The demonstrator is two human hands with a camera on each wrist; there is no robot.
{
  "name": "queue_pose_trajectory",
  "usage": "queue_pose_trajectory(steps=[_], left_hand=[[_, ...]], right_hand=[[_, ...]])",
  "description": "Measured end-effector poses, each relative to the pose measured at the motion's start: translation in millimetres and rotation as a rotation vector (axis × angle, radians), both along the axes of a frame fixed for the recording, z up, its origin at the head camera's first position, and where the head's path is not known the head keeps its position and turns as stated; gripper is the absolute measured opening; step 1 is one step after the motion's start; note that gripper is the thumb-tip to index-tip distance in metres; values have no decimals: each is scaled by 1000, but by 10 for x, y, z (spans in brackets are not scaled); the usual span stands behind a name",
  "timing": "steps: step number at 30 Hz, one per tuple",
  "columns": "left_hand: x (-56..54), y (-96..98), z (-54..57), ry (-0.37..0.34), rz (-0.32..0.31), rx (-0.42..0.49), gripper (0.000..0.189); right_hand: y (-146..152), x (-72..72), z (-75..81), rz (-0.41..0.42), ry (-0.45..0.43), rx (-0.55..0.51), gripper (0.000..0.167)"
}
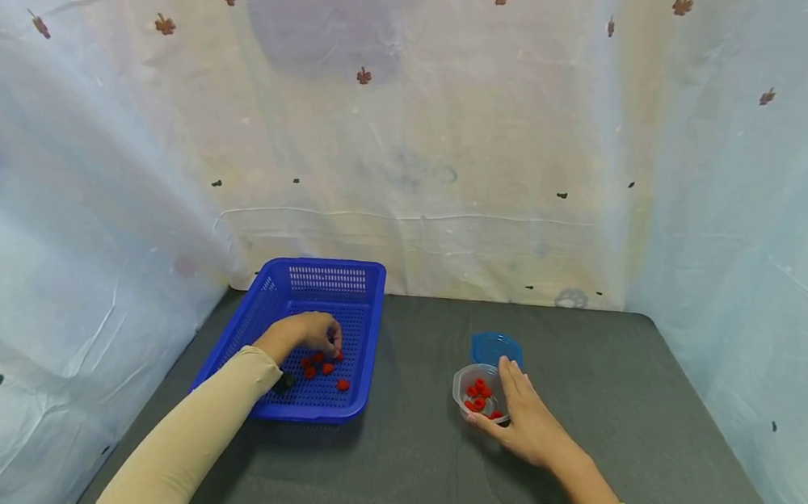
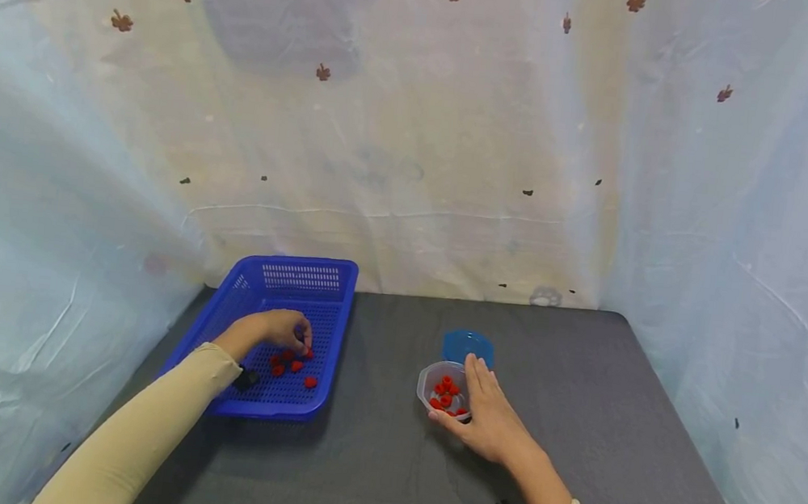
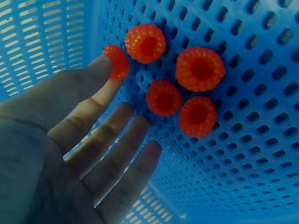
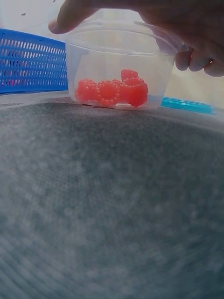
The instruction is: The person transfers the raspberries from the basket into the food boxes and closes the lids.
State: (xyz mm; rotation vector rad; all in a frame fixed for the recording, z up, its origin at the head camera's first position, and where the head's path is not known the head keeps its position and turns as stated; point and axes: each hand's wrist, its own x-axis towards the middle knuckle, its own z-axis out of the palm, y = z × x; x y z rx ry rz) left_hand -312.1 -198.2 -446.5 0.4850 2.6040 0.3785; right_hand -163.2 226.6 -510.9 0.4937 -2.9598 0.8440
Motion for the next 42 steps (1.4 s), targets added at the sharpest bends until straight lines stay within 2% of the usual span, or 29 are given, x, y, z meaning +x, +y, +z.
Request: queue_pose_trajectory(steps=[7, 9, 15, 20, 27, 35, 42], left_hand=[[-42, -154, -5, -8, -24, 61, 5], [-62, -198, 14, 7, -40, 77, 5], [-86, -220, 102, 63, -37, 114, 8], [-60, -178, 142, 111, -29, 150, 12], [-19, -126, 194, 196, 23, 236, 11], [82, 16, 361, 318, 8, 332, 14], [186, 188, 402, 337, -23, 380, 14]], right_hand=[[-28, -16, -10, 7, -12, -2, 121], [-38, -20, -14, 8, -12, -6, 121], [-41, -20, -11, -6, -11, -9, 121], [-33, -22, -15, -5, -14, -7, 122], [-21, -18, -29, 5, -10, -5, 120], [3, -17, -9, 6, -6, 17, 121], [6, 1, 8, 3, -21, 21, 120]])
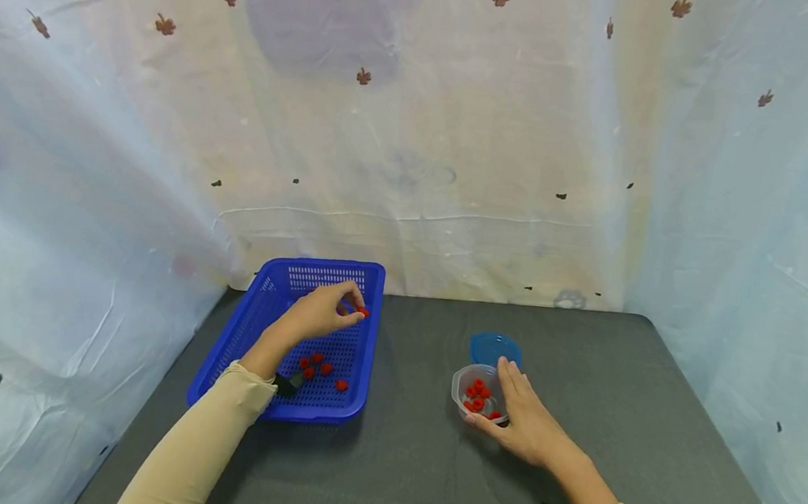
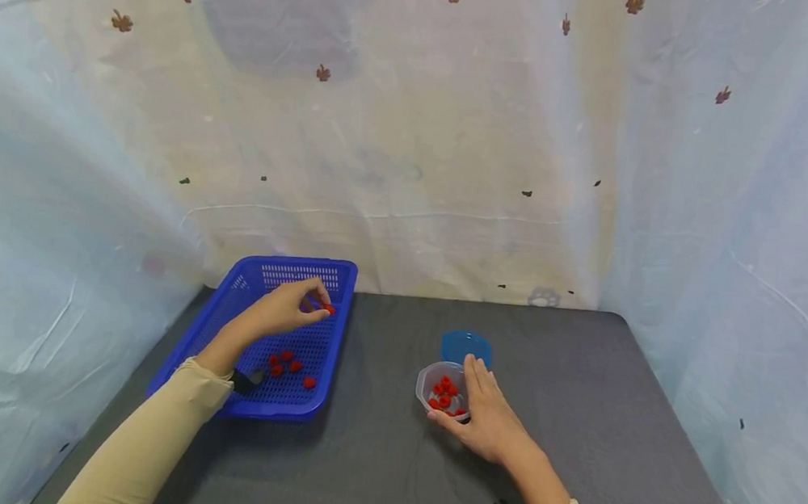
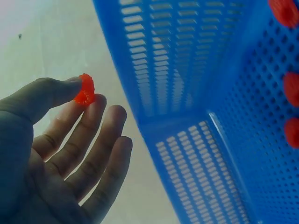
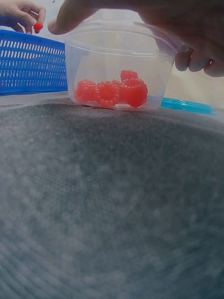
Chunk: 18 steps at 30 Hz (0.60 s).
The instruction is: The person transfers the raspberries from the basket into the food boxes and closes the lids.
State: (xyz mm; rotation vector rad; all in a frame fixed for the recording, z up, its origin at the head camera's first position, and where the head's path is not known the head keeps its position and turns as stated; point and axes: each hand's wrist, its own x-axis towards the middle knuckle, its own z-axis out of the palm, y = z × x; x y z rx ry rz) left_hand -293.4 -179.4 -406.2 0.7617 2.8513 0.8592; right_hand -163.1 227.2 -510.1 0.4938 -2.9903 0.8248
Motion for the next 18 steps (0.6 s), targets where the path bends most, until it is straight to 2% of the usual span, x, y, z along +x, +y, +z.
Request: queue_pose_trajectory(steps=[7, 18], left_hand=[[87, 135, 55, 15, -21, 0, 17], [246, 409, 116, -6, -86, 10, 16]], right_hand=[[2, 2, 0, -4, -3, -4, 121], [10, 0, -6, 0, 1, -6, 120]])
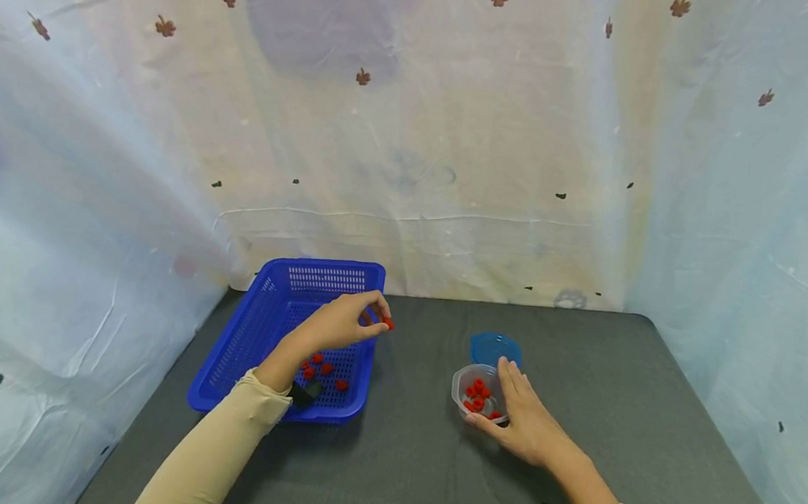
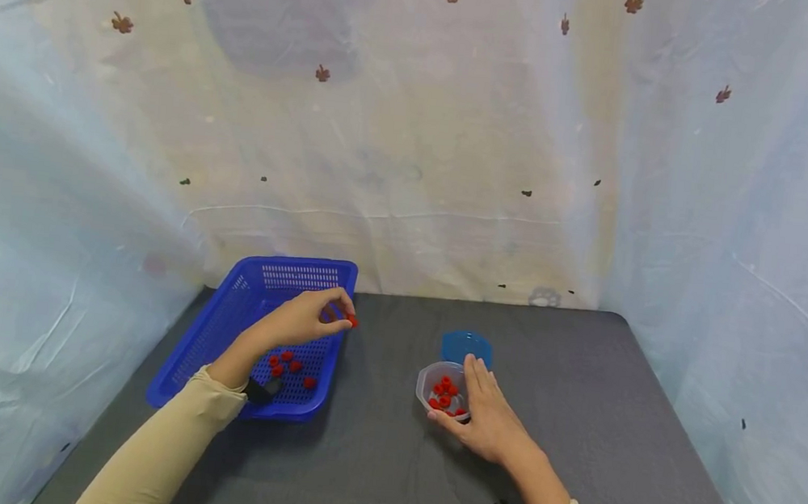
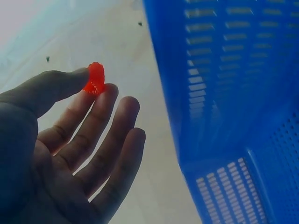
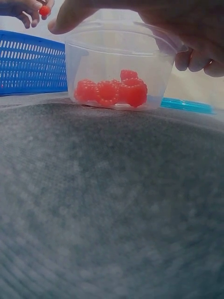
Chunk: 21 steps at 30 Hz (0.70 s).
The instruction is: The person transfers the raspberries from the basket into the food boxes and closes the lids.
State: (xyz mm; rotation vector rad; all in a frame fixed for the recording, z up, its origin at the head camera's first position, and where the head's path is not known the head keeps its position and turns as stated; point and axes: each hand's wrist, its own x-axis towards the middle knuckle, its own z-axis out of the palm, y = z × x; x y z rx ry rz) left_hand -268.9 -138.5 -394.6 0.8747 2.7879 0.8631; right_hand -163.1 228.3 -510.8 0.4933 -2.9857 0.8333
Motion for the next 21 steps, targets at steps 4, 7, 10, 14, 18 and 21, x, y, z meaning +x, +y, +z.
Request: queue_pose_trajectory(steps=[4, 7, 10, 14, 18, 21], left_hand=[[46, 118, 32, -7, -19, -15, 14], [71, 210, 43, -4, -34, -20, 14], [93, 308, 44, -4, -55, -23, 13], [105, 438, 25, -4, -91, -36, 11], [110, 568, 7, 3, -144, -47, 11], [124, 668, 6, 24, -179, -62, 12]], right_hand=[[4, 3, -3, -1, -5, -6, 120], [4, 3, -7, -3, -1, -9, 120], [1, 0, -16, -5, 6, -6, 120], [-4, -9, -26, -8, 9, -3, 120], [-7, -19, -26, -8, 11, -3, 121], [-4, -21, -31, -10, 9, -3, 121]])
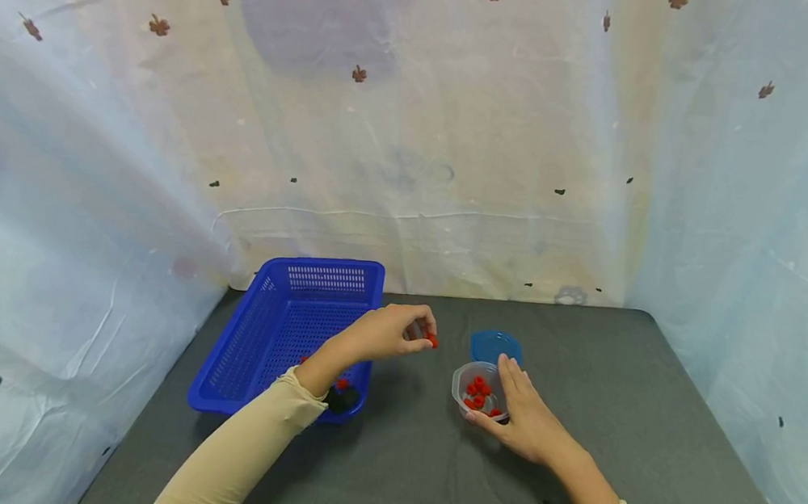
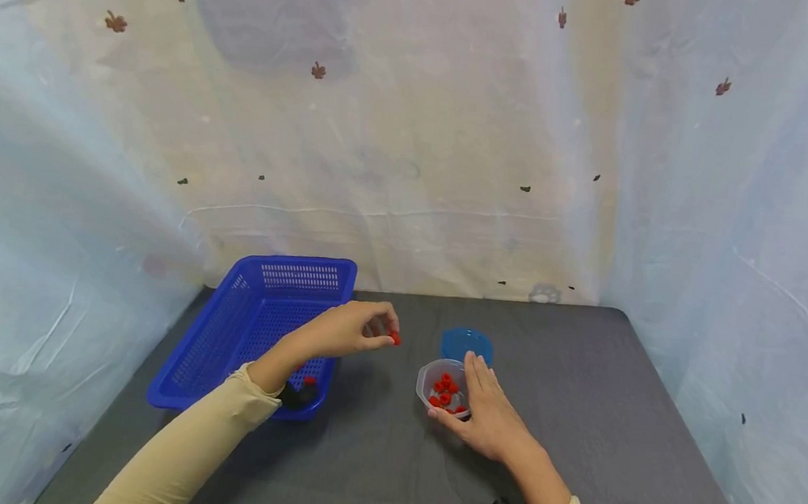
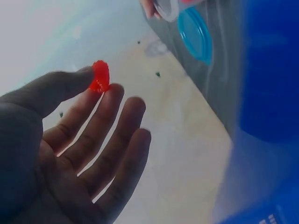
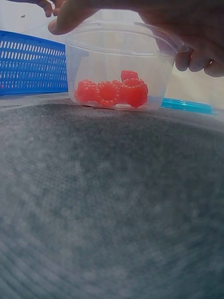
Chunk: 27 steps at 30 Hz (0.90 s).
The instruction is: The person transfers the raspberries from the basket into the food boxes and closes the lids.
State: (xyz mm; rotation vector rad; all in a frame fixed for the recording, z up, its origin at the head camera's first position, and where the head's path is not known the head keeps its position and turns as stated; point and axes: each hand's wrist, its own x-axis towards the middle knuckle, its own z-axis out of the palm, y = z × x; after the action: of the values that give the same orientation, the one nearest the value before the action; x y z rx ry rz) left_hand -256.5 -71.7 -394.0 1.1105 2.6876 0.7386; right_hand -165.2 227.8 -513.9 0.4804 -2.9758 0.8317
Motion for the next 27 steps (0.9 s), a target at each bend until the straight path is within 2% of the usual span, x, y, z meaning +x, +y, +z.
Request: queue_pose_trajectory(steps=[4, 15, 27], left_hand=[[22, 111, 13, 21, -23, -26, 14], [47, 338, -7, 35, -31, -75, 12], [58, 503, -104, 14, -66, -115, 13]], right_hand=[[3, -6, 3, -1, -9, -2, 122], [1, 1, 24, 1, -10, 3, 122], [4, -6, 7, 1, -11, 7, 122]])
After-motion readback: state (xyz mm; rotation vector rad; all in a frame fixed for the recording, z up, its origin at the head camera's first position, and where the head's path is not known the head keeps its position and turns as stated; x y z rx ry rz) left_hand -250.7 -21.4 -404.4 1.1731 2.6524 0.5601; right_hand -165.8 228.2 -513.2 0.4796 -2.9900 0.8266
